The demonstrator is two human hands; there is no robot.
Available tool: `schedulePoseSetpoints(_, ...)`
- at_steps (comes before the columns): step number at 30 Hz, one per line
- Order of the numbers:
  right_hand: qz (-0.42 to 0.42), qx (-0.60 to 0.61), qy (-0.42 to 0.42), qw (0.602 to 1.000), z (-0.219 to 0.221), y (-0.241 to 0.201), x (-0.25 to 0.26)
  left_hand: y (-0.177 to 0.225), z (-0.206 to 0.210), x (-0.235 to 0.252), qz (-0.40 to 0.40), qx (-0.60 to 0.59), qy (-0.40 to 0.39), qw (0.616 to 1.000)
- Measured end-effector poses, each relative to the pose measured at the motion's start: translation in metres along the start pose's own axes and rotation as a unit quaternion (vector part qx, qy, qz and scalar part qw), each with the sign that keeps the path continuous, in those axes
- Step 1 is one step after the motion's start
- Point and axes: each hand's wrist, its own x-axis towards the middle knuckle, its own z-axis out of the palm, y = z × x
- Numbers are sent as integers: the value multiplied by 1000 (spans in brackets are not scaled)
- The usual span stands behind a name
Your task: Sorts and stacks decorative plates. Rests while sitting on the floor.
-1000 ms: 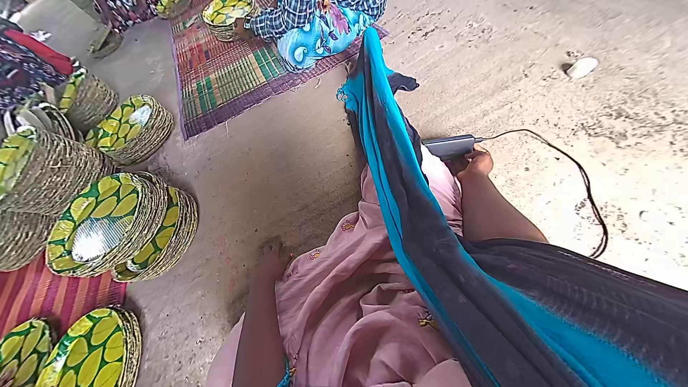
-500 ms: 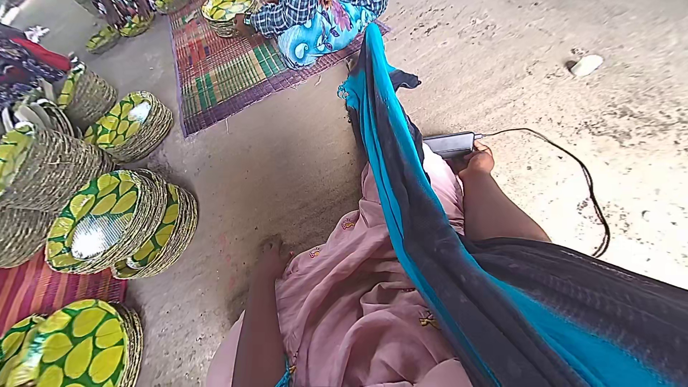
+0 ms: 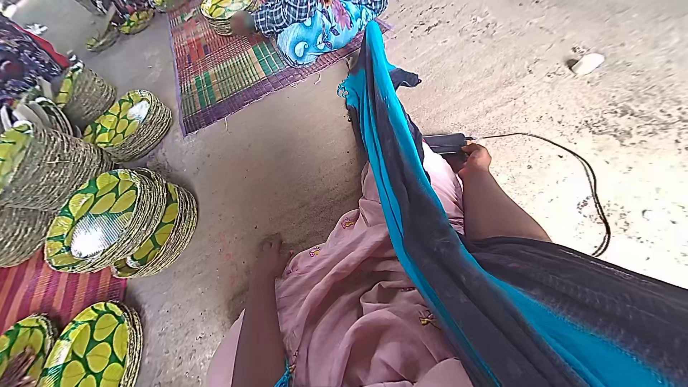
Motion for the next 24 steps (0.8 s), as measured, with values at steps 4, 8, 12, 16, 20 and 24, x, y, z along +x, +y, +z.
schedulePoseSetpoints(4,2,17,-4,1000,1,-2,-6,0,0,0,-2,0,-3,1000)
schedulePoseSetpoints(8,2,33,-3,999,2,-2,-5,-1,0,0,-1,0,-3,1000)
schedulePoseSetpoints(12,-3,27,-10,1000,1,-2,-4,0,0,0,-3,1,-5,1000)
schedulePoseSetpoints(16,-1,23,-8,1000,2,-2,-3,0,-1,0,-2,3,-5,1000)
schedulePoseSetpoints(20,-1,15,-6,1000,2,-2,-4,-1,0,1,-2,-2,-5,1000)
schedulePoseSetpoints(24,-1,13,-4,1000,2,-1,-1,-1,1,1,0,0,-2,1000)
